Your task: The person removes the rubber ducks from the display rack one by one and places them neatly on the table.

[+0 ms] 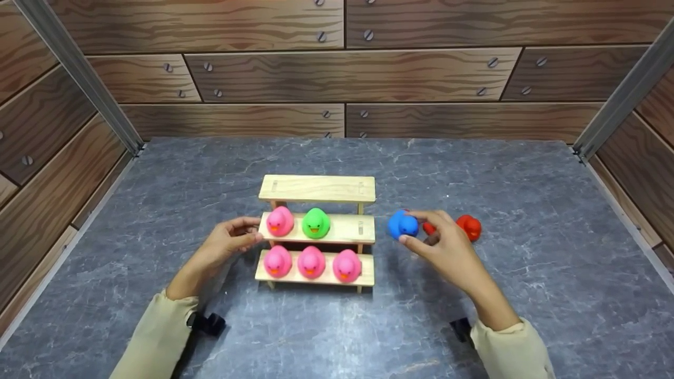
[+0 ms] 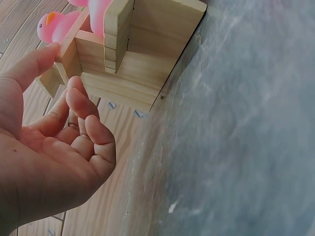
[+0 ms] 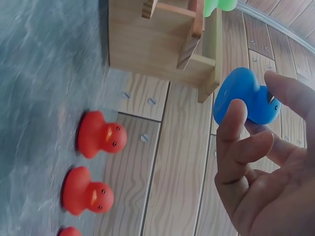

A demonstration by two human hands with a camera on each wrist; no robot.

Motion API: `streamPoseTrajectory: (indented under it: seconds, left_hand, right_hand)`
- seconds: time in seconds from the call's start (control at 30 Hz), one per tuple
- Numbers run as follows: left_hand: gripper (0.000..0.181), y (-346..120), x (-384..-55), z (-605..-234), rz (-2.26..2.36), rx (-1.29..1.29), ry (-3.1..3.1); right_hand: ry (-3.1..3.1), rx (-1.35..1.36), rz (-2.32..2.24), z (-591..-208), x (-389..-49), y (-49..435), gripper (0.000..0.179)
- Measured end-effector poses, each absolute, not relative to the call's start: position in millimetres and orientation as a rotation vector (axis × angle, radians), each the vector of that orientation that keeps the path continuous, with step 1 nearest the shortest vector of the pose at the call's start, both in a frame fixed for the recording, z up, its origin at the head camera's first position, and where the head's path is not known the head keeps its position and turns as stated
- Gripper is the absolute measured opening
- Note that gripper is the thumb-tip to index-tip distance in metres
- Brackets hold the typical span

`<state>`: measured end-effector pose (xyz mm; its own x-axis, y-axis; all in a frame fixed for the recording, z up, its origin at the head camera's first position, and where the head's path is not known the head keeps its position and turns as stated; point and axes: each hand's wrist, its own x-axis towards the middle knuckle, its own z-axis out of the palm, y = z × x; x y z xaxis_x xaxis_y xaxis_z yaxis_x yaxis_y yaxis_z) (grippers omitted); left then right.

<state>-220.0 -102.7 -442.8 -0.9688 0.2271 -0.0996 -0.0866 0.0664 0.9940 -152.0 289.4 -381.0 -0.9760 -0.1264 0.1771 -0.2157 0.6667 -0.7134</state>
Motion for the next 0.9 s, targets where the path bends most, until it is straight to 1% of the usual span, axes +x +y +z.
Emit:
streamPoseTrajectory:
  seconds: [0.3, 0.53, 0.9]
  left_hand:
    - [0.041, -101, -220, -444, 1.986, 0.139, 2.100]
    - [0.041, -102, -221, -445, 1.978, 0.148, 2.104]
    - [0.041, -104, -221, -444, 1.994, 0.148, 2.096]
  right_hand:
    - [-2.859, 0.221, 1.180, -392, -148, 304, 0.046]
    - [-2.961, 0.146, 1.189, -396, -153, 309, 0.052]
    - [-3.002, 0.140, 1.189, -407, -161, 314, 0.054]
